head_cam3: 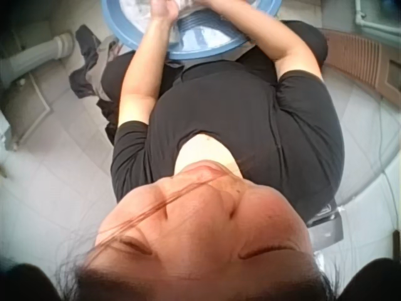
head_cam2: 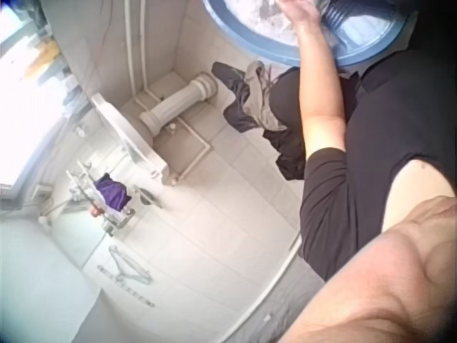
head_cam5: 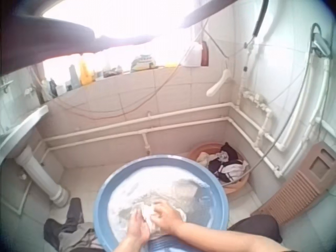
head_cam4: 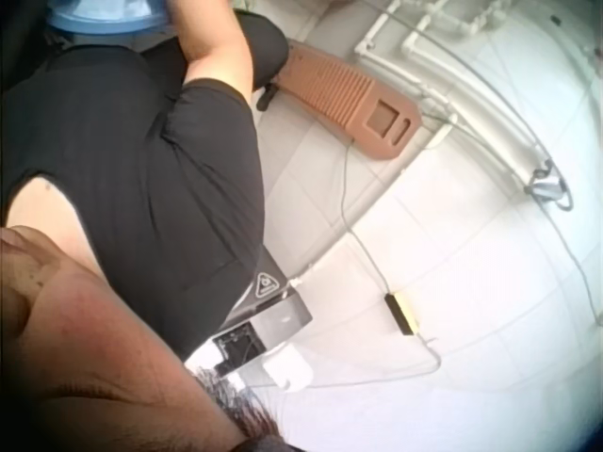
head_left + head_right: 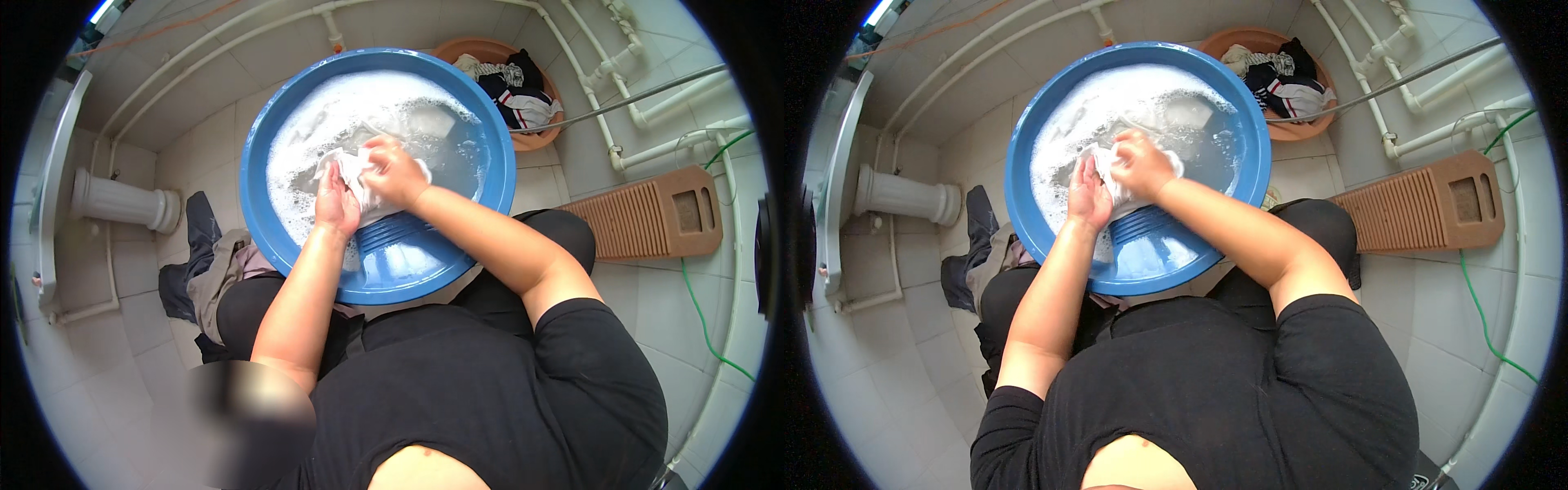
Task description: The person hand-washes a white cloth in a blue basin filled with soapy water. They repeatedly submerge, scrub, and wring the cloth using both hands, occasionally lifting it to squeeze out water before returning it to the basin.
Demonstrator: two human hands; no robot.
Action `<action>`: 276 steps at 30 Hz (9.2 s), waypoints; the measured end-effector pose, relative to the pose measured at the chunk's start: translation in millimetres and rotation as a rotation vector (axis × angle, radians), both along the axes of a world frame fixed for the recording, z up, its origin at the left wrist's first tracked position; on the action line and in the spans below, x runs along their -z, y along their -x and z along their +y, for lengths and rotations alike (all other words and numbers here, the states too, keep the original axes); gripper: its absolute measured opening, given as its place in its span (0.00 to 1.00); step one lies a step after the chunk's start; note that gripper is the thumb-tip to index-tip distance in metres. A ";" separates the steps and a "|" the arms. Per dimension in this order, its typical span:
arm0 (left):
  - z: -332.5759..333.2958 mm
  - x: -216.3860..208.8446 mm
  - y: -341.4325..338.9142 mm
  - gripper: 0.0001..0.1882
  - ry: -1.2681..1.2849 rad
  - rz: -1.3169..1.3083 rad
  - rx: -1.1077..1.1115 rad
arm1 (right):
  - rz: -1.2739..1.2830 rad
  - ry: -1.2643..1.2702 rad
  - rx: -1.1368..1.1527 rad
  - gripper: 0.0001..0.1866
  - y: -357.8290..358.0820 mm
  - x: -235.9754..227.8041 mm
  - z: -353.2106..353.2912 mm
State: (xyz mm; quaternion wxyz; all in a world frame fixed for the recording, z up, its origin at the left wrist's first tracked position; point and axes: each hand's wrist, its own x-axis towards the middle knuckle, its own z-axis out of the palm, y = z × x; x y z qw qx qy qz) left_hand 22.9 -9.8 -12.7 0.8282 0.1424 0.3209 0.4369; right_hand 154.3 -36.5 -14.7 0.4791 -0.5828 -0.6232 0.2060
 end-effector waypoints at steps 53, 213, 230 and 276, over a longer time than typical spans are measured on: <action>-2.7 -15.8 21.0 0.30 -1.260 1.569 0.755 | 0.487 0.283 0.209 0.11 -104.2 -89.8 0.1; -27.5 -107.6 41.3 0.26 -0.149 -0.210 0.222 | -0.325 0.436 -0.230 0.16 -45.0 -43.0 -69.8; -37.2 -27.9 83.2 0.29 -0.850 1.543 0.131 | -0.156 1.077 -0.847 0.15 13.3 -95.0 -141.2; -193.6 171.9 137.4 0.29 0.169 1.057 1.998 | -0.415 1.777 -0.633 0.37 18.1 147.4 -248.9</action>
